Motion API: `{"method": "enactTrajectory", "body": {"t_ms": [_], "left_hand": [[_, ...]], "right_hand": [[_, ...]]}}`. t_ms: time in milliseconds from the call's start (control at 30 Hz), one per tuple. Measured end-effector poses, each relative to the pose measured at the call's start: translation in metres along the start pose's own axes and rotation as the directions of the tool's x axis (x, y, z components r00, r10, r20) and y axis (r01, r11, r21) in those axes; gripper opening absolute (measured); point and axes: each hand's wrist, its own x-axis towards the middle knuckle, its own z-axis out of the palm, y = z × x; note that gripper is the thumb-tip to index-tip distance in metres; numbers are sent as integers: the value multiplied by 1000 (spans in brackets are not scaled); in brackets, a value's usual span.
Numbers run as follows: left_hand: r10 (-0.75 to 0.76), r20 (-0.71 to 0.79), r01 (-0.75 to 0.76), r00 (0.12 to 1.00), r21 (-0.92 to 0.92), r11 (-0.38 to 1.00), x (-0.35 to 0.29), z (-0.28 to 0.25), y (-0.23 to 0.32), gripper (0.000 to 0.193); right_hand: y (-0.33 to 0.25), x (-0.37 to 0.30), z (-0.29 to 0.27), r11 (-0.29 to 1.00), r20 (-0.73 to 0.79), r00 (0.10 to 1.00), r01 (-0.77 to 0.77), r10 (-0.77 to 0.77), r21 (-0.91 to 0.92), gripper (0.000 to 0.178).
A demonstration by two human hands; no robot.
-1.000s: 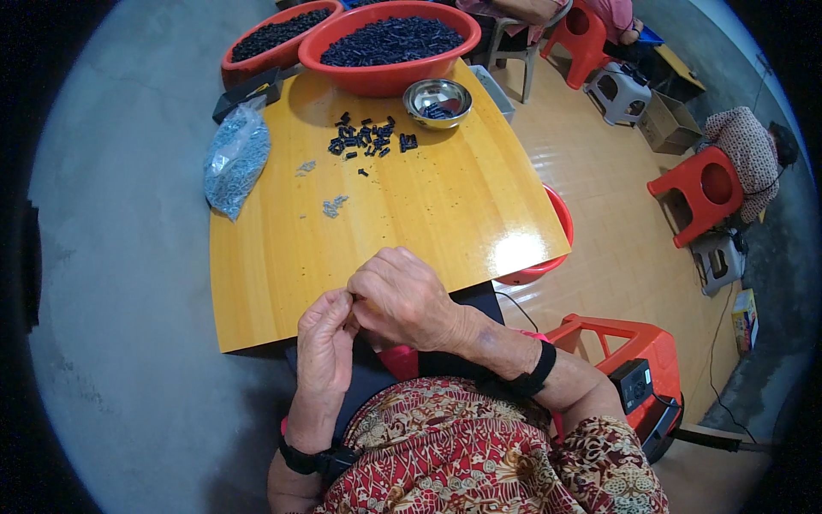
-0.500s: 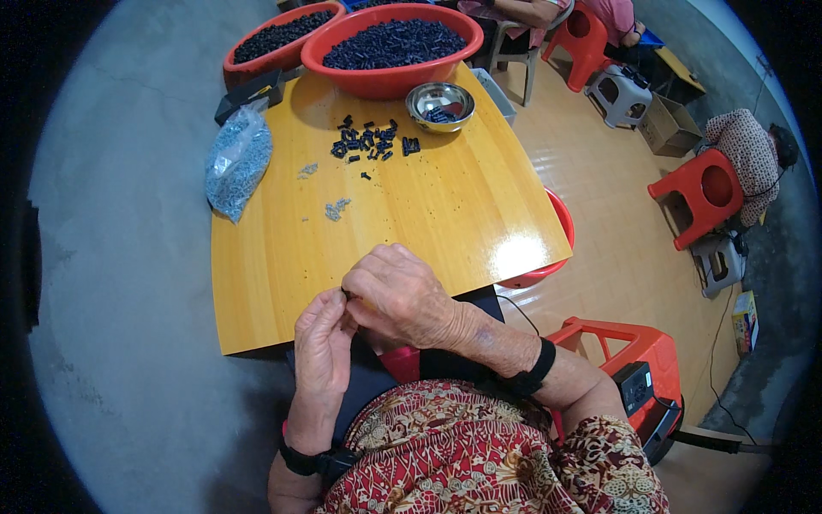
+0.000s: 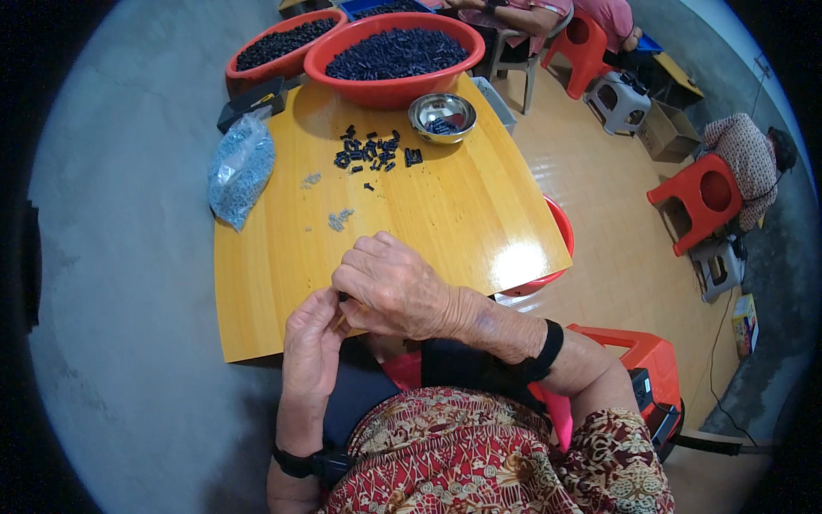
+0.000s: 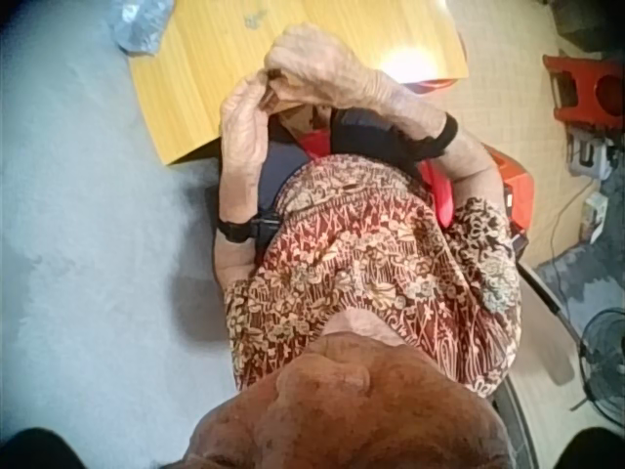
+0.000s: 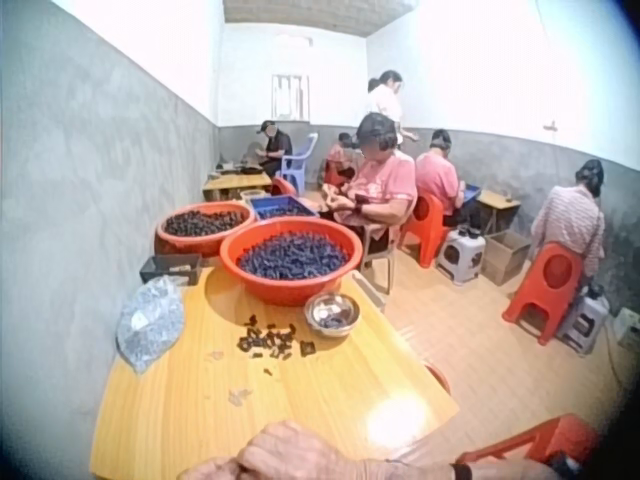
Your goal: Manually assembling small black plastic components at a table in a workshop.
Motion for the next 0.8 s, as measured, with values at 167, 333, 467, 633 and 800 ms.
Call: {"method": "enactTrajectory", "body": {"t_ms": [167,333,467,633,800], "left_hand": [[-7,23,7,1000,-20,1000,4,-1,5,22],[-19,-34,18,999,-23,1000,12,-9,6,19],[-25,-71,23,997,-35,999,15,-20,4,14],[-7,-83,3,997,-47,999,21,-21,2,12],[25,-111,-31,994,-51,998,21,-22,-3,12]], "right_hand": [[3,10,-3,999,69,997,32,-31,-9,21],[11,17,-1,1000,183,983,5,-10,26,18],[49,30,-12,986,162,982,-121,102,113,20],[127,45,-15,913,129,910,-373,395,-167,14],[166,44,7,896,87,925,-330,370,-298,8]]}}
